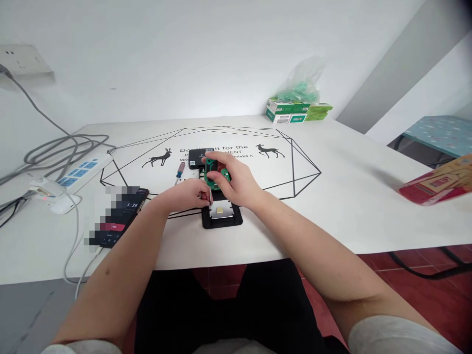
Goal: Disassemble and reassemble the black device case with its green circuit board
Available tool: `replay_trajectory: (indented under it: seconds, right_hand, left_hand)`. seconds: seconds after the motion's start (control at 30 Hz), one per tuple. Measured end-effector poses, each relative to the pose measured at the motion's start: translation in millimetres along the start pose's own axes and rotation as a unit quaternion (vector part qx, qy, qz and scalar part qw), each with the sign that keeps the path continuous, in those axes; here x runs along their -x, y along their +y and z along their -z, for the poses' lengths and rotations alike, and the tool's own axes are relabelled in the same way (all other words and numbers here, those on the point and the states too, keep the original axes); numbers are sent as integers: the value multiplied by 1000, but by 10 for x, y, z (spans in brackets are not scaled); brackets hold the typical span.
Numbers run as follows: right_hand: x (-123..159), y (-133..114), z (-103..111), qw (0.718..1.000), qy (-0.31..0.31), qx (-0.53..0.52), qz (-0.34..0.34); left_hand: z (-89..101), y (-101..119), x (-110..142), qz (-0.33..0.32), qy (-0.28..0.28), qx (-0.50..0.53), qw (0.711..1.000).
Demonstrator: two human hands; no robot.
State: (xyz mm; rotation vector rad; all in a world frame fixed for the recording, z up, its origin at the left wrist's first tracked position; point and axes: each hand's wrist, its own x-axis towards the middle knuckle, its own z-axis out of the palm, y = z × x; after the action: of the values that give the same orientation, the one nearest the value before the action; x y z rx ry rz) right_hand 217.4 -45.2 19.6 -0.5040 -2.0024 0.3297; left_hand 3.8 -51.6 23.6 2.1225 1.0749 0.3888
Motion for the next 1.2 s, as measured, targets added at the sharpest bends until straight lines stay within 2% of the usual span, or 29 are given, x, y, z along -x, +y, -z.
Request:
replay_trajectory:
  seconds: [0.07,0.17,0.3,0.43,0.57,0.7,0.8,0.9,1.0,1.2]
  right_hand:
    - [-9,-23,-35,1000,-8,5,12]
    - [-6,-40,-90,999,-11,10,36]
    - [7,-25,-140,998,12,17,65]
    - [14,11,-176,997,34,20,65]
    - [10,46,-226,998,53,8,43]
    - [-2,75,-246,995,80,5,56]
    - [-1,82,-221,995,84,13,54]
    - [9,76,-187,996,81,12,47]
    - [8,71,-182,994,92,15,59]
    - [-22,50,-229,988,119,23,95]
  left_hand:
    - [-11,16,4,10,1,-13,1000]
    - [-14,64,9,69,-1,-52,996]
    - [8,148,17,117,-30,-94,988]
    - [26,167,24,113,-44,-113,986]
    - [24,66,15,87,-50,-102,990]
    - [19,5,4,83,-53,-99,990]
    - [26,72,16,72,-54,-95,991]
    - [42,166,33,90,-62,-91,990]
    - [50,195,35,113,-67,-90,987]
    - [12,95,23,80,-56,-76,992]
